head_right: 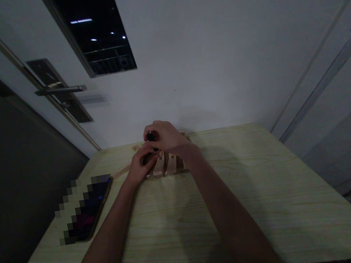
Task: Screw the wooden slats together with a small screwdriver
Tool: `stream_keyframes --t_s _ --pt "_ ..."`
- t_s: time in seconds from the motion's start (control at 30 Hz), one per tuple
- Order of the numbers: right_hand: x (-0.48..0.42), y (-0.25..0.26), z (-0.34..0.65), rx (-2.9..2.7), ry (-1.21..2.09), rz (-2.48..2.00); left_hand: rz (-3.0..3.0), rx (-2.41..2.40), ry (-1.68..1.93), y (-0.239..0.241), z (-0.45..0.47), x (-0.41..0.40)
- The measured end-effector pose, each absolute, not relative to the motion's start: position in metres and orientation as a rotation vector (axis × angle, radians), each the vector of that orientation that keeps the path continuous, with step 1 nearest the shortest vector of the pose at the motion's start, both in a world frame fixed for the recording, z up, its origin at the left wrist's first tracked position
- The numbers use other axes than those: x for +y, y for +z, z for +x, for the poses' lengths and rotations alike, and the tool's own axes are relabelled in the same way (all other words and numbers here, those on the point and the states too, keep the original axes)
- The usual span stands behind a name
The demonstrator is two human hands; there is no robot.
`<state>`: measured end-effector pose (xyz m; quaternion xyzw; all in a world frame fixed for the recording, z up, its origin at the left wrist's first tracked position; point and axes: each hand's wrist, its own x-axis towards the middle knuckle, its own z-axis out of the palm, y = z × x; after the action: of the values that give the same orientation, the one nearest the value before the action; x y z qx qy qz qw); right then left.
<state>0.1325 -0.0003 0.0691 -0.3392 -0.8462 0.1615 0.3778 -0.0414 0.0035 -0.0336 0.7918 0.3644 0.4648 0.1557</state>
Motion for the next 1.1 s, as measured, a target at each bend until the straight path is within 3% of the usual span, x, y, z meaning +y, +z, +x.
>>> stream_keyframes --t_s 0.17,0.7,1.1 --pt "0.0013 0.0683 0.1319 -2.145 0.348 -0.897 2.268 1.029 1.308 -0.0318 -0.0414 0.0033" --pt "-0.0036 0.0651 0.1323 -2.119 0.738 -0.829 2.253 1.081 1.299 -0.0329 -0.0413 0.0036" --pt "-0.0047 0.0685 0.1337 -2.101 0.641 -0.852 2.274 1.058 1.287 -0.0312 -0.0411 0.002"
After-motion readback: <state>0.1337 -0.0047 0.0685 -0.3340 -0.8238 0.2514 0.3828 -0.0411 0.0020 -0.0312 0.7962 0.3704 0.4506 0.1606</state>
